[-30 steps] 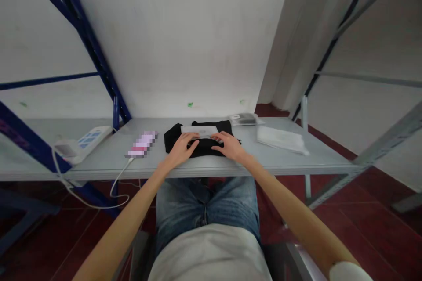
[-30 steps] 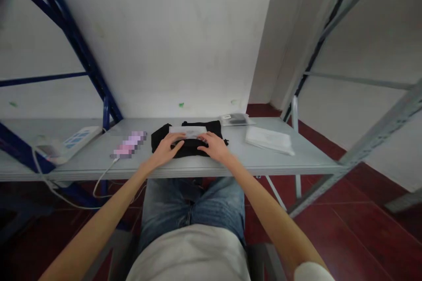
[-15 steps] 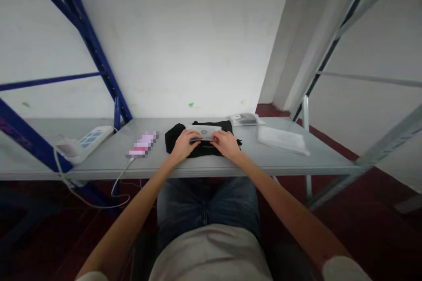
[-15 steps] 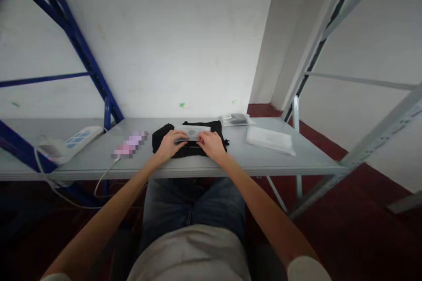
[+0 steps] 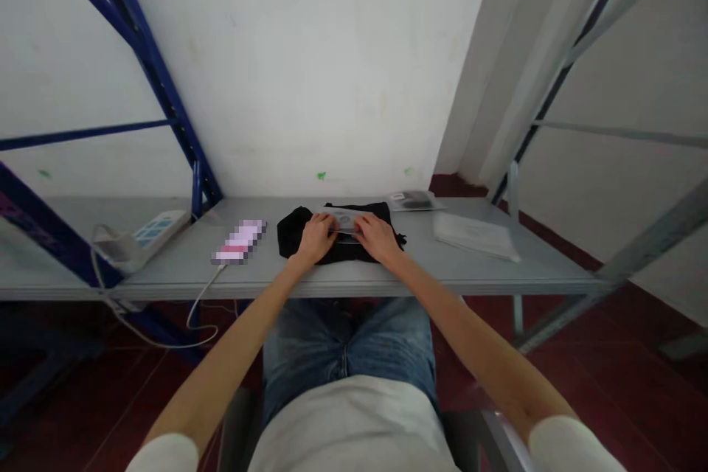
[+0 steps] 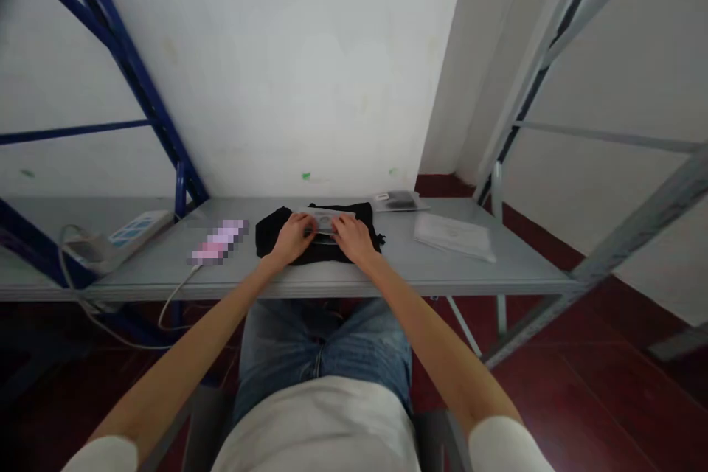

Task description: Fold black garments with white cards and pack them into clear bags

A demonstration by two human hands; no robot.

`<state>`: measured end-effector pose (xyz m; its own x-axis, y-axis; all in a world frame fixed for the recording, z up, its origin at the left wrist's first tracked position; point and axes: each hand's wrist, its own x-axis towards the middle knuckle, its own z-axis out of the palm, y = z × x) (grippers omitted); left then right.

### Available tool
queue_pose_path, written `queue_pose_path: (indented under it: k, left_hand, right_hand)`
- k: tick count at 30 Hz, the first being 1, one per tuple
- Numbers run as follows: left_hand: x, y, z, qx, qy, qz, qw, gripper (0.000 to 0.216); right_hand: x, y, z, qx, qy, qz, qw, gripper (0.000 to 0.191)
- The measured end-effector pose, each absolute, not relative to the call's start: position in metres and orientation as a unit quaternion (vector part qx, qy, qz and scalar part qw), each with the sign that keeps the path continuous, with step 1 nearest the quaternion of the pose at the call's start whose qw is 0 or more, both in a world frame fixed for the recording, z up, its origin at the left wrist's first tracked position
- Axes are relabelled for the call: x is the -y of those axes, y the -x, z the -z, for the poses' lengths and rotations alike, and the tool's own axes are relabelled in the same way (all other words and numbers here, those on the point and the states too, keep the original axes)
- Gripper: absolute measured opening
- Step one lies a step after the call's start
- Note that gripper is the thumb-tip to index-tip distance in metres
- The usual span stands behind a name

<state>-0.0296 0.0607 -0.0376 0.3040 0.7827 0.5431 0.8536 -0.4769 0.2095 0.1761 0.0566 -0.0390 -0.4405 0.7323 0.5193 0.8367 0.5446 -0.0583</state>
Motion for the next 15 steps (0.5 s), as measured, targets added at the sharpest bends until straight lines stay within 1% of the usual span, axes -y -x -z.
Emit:
queue_pose_path:
  k: [1,3,6,7,9,12,13,15]
  left_hand:
    - [-0.062,0.030,0.038,0.507,0.807,0.297,0.058,0.011]
    - [-0.064,0.032,0.038,0.503,0.811,0.294,0.049,0.011]
    - [-0.066,0.038,0.039,0.489,0.818,0.304,0.023,0.005]
    - [-0.065,0.041,0.038,0.483,0.818,0.313,0.011,0.006]
    - [-0.065,0.051,0.037,0.479,0.809,0.341,-0.005,0.017]
    - [-0.065,0.071,0.033,0.535,0.759,0.372,-0.016,0.026]
    - [-0.066,0.077,0.032,0.564,0.740,0.366,-0.025,0.027]
    - [-0.069,0.088,0.030,0.611,0.715,0.334,-0.059,0.027]
  right_hand:
    - [-0.058,-0.175,0.038,0.845,0.466,0.104,0.240,0.011]
    - [-0.060,-0.173,0.037,0.851,0.464,0.102,0.223,0.019]
    - [-0.061,-0.173,0.035,0.856,0.462,0.092,0.210,0.027]
    - [-0.060,-0.175,0.035,0.857,0.463,0.088,0.209,0.028]
    - [-0.058,-0.179,0.032,0.855,0.465,0.083,0.212,0.024]
    - [-0.054,-0.185,0.027,0.850,0.455,0.094,0.247,0.013]
    - [-0.052,-0.185,0.026,0.848,0.448,0.099,0.264,0.012]
    - [-0.050,-0.182,0.025,0.851,0.425,0.101,0.292,0.017]
